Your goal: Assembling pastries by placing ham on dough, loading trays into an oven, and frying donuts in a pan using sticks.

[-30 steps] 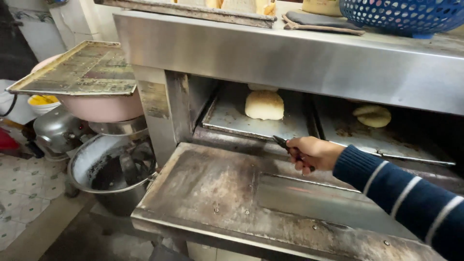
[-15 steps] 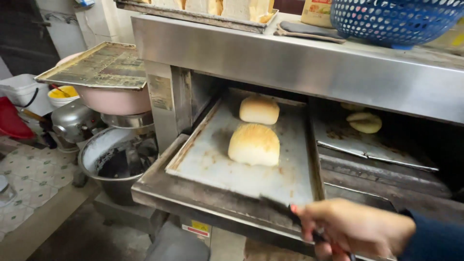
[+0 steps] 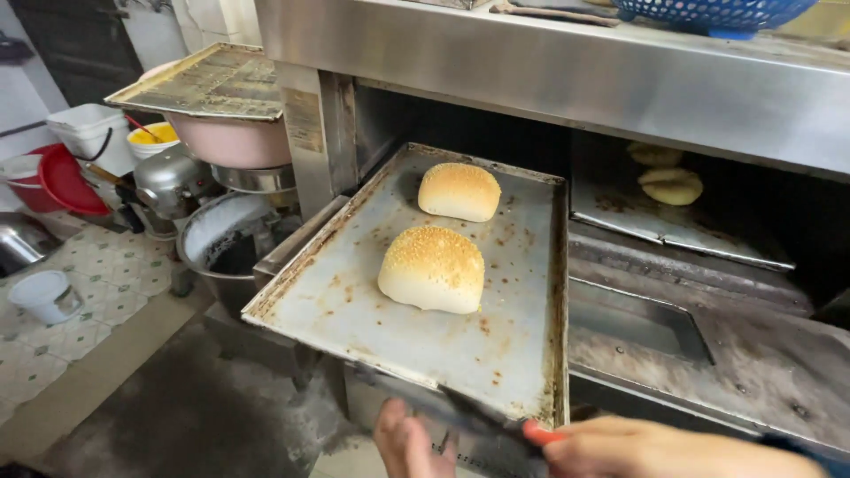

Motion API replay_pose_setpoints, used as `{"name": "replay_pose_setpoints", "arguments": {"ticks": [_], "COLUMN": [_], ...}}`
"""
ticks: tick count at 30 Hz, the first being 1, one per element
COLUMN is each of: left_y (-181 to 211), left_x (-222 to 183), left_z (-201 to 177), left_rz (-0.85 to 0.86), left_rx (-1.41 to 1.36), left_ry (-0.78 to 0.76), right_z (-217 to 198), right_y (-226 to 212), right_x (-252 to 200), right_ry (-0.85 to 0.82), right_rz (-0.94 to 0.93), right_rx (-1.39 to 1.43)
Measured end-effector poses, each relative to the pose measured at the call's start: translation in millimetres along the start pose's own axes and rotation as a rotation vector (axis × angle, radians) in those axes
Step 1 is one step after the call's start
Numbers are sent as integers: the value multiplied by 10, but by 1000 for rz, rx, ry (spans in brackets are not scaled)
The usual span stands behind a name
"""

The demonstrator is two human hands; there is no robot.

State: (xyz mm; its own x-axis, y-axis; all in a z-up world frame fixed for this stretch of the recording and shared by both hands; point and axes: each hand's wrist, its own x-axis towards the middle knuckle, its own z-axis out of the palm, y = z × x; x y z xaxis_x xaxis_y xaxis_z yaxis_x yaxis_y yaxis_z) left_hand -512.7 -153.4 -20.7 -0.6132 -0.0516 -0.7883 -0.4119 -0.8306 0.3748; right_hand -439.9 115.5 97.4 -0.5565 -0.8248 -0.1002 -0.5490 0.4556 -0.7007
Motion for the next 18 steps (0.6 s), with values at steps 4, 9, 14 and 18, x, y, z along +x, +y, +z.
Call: {"name": "replay_pose_setpoints", "arguments": {"ticks": [4, 9, 14, 18], "left_y": [-765, -867, -772, -440], "left_x": [329, 567, 809, 601], "left_z": [-197, -81, -188, -537], "left_rz": [321, 361, 487, 465], "left_rx": [-214, -18, 158, 182], "left_ry": [-180, -240, -136, 10], "right_z": [-276, -911, -1299, -1496], "right_y": [-247, -93, 1001, 1634], "right_x": [24, -146, -224, -173], "right_ry": [548, 706, 789, 735], "right_rz": [868, 898, 946, 1129], "right_rx": [1026, 776, 659, 459]}}
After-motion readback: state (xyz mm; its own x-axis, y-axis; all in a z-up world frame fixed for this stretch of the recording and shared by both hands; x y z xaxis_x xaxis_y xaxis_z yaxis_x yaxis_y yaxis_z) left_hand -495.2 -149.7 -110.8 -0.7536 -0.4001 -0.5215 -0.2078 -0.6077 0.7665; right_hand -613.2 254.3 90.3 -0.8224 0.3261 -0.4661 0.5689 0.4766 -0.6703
